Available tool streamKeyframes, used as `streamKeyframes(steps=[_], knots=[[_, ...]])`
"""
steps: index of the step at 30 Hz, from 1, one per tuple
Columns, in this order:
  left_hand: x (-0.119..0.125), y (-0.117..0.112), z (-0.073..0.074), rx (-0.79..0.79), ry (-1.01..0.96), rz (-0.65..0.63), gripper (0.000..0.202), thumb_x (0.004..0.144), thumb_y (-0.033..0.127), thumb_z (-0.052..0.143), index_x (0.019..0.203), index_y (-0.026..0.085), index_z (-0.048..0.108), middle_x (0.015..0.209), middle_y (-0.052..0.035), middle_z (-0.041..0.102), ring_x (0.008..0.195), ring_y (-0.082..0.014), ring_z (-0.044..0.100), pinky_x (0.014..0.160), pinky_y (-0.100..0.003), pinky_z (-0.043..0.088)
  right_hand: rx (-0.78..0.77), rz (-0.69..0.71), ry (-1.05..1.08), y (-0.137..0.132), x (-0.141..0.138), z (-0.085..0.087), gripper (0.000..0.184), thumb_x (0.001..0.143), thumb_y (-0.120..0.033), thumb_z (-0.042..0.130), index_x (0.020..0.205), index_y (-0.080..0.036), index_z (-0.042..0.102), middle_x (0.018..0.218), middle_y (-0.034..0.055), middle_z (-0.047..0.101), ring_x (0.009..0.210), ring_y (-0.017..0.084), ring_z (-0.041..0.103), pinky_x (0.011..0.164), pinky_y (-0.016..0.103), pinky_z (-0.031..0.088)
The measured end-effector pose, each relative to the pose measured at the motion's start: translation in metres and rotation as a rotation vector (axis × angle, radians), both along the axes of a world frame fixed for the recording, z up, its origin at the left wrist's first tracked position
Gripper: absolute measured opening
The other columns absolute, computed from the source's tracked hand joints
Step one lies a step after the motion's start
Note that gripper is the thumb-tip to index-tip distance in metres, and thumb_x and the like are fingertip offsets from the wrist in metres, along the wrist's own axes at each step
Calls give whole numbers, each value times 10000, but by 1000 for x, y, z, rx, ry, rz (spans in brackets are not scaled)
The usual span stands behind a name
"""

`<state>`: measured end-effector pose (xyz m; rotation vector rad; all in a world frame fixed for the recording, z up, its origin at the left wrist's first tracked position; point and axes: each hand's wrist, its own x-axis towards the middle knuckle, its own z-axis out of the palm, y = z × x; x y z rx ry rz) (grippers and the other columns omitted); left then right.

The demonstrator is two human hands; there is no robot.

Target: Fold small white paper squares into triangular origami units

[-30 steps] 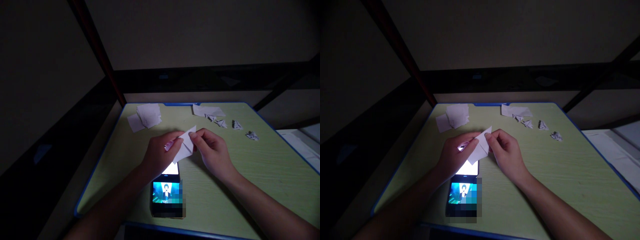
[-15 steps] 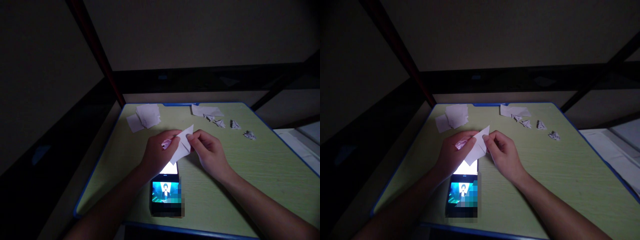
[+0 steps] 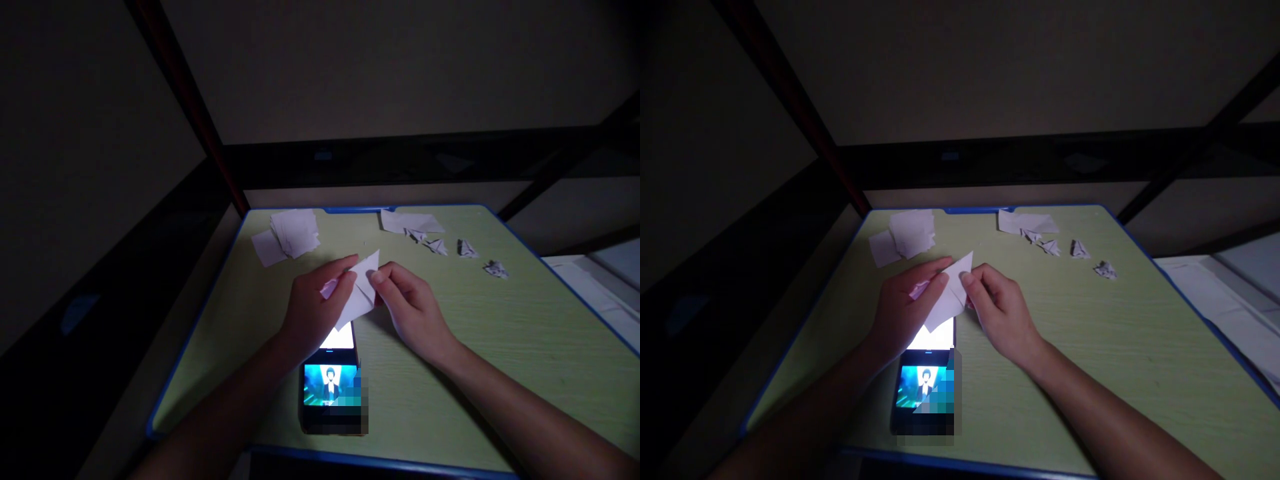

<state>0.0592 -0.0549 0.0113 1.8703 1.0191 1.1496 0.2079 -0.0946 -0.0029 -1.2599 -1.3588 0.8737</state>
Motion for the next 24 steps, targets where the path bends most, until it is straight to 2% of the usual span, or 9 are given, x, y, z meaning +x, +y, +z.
streamKeyframes(steps=[6, 11, 17, 24], knots=[[0, 1, -2, -10, -10, -11, 240, 816, 183, 560, 1020, 174, 685, 950, -31, 727, 796, -126, 676, 719, -214, 547, 24, 28, -77, -1, 1, 0, 300, 893, -356, 483, 642, -191, 470, 573, -34, 453, 536, 105, 408, 490, 244, 319], [-1, 1, -2, -35, -30, -22, 246, 815, 197, 559, 1026, 181, 684, 911, -30, 733, 765, -128, 678, 656, -206, 550, 48, 5, -146, 0, 2, -3, 279, 907, -367, 454, 686, -198, 461, 591, -28, 478, 537, 112, 434, 499, 252, 332], [-1, 1, -5, -41, -57, 34, 224, 813, 219, 585, 1007, 217, 698, 932, -21, 731, 798, -134, 678, 699, -219, 553, 45, 47, -203, 0, 2, 0, 326, 920, -378, 428, 653, -193, 457, 571, -34, 463, 526, 102, 426, 505, 247, 331], [-1, 1, -2, -58, -113, 45, 208, 798, 207, 609, 984, 218, 702, 942, -18, 728, 821, -133, 676, 718, -227, 555, 17, 83, -159, -2, 0, 2, 330, 912, -397, 436, 654, -194, 468, 581, -21, 493, 528, 108, 440, 500, 251, 341]])
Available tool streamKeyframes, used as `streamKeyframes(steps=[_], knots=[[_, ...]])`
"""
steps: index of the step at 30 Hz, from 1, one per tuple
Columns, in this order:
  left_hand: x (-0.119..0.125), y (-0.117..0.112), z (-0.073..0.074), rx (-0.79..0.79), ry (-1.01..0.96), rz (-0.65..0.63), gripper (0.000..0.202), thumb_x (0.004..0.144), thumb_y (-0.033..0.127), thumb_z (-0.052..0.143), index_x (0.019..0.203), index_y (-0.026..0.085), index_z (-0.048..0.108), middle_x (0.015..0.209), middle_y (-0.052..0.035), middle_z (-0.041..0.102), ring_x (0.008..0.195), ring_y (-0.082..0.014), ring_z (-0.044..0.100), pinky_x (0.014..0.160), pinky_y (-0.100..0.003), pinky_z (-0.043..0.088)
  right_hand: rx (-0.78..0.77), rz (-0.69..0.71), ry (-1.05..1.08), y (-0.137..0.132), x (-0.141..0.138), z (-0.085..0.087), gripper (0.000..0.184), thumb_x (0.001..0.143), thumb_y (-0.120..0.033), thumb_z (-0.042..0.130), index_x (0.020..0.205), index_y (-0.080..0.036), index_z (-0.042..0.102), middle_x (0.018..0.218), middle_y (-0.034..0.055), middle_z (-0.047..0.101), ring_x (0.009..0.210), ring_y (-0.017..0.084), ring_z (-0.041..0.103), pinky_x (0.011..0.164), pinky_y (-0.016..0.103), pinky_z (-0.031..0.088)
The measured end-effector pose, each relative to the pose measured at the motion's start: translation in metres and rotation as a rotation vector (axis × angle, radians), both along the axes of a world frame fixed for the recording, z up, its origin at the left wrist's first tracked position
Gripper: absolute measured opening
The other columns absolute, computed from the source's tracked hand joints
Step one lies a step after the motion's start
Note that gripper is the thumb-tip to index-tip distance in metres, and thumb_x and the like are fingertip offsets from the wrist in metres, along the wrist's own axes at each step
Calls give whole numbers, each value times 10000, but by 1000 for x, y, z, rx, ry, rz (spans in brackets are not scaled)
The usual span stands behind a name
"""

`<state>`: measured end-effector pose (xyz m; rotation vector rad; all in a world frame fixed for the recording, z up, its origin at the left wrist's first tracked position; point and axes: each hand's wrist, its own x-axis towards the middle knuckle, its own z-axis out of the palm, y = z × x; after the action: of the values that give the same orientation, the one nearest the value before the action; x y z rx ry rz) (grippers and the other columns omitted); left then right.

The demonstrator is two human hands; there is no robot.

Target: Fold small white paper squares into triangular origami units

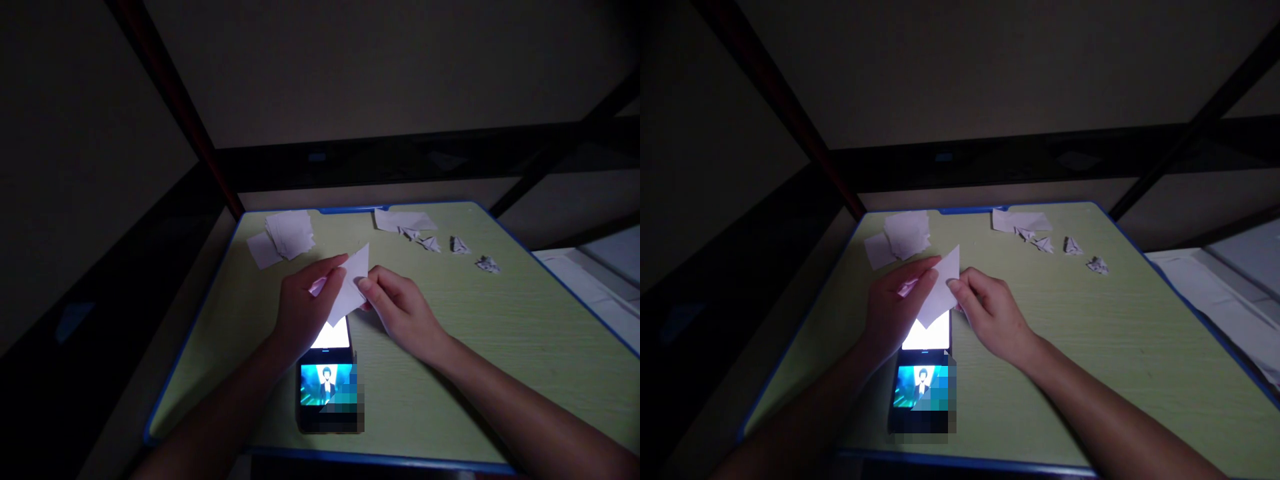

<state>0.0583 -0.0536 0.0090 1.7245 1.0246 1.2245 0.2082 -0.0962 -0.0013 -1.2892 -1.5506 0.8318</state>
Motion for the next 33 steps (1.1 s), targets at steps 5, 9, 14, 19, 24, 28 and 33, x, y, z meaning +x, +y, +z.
streamKeyframes(steps=[5, 9, 14, 19, 24, 28, 33], knots=[[-1, 2, 3, -36, -51, 26, 207, 789, 216, 619, 981, 204, 696, 869, -20, 733, 770, -129, 677, 680, -217, 556, -4, 2, -46, 1, 0, -2, 302, 912, -395, 440, 700, -189, 502, 614, -7, 540, 554, 115, 480, 536, 262, 362], [-1, 4, 2, -49, -50, 18, 194, 785, 210, 616, 963, 195, 691, 852, -23, 729, 755, -128, 674, 672, -218, 553, -4, 2, -55, 0, -1, -1, 303, 908, -393, 448, 693, -187, 503, 603, -9, 537, 545, 112, 467, 529, 261, 357], [-1, 4, 1, -65, -80, 0, 192, 786, 213, 615, 964, 204, 686, 851, -17, 729, 763, -123, 672, 689, -221, 550, -3, -3, -1, -1, -1, 2, 304, 901, -387, 462, 673, -188, 492, 586, -12, 529, 532, 108, 455, 514, 256, 346], [0, 3, 2, -108, -91, -15, 194, 775, 203, 617, 957, 200, 684, 863, -23, 726, 767, -133, 672, 697, -245, 554, -17, 25, 49, 0, 1, 1, 300, 897, -381, 464, 667, -189, 489, 587, -15, 515, 537, 110, 452, 513, 256, 346], [0, 2, 5, -116, -109, -29, 195, 767, 195, 626, 954, 204, 678, 832, -13, 723, 764, -129, 671, 702, -237, 551, -31, 68, 110, -2, 1, 3, 280, 879, -359, 492, 656, -190, 490, 589, -13, 517, 547, 114, 462, 517, 259, 357], [-2, 4, 4, -131, -104, -52, 174, 769, 202, 621, 936, 200, 670, 812, -11, 721, 754, -134, 672, 692, -244, 551, -30, 70, 147, -3, 1, 4, 279, 878, -353, 495, 650, -192, 491, 580, -17, 510, 534, 110, 453, 498, 252, 348], [0, 5, 0, -152, -117, -56, 181, 765, 233, 635, 939, 187, 658, 808, -19, 717, 759, -141, 676, 673, -239, 551, -39, 54, 134, -2, 0, 2, 276, 874, -365, 510, 664, -186, 510, 585, -18, 514, 535, 105, 450, 493, 246, 342]])
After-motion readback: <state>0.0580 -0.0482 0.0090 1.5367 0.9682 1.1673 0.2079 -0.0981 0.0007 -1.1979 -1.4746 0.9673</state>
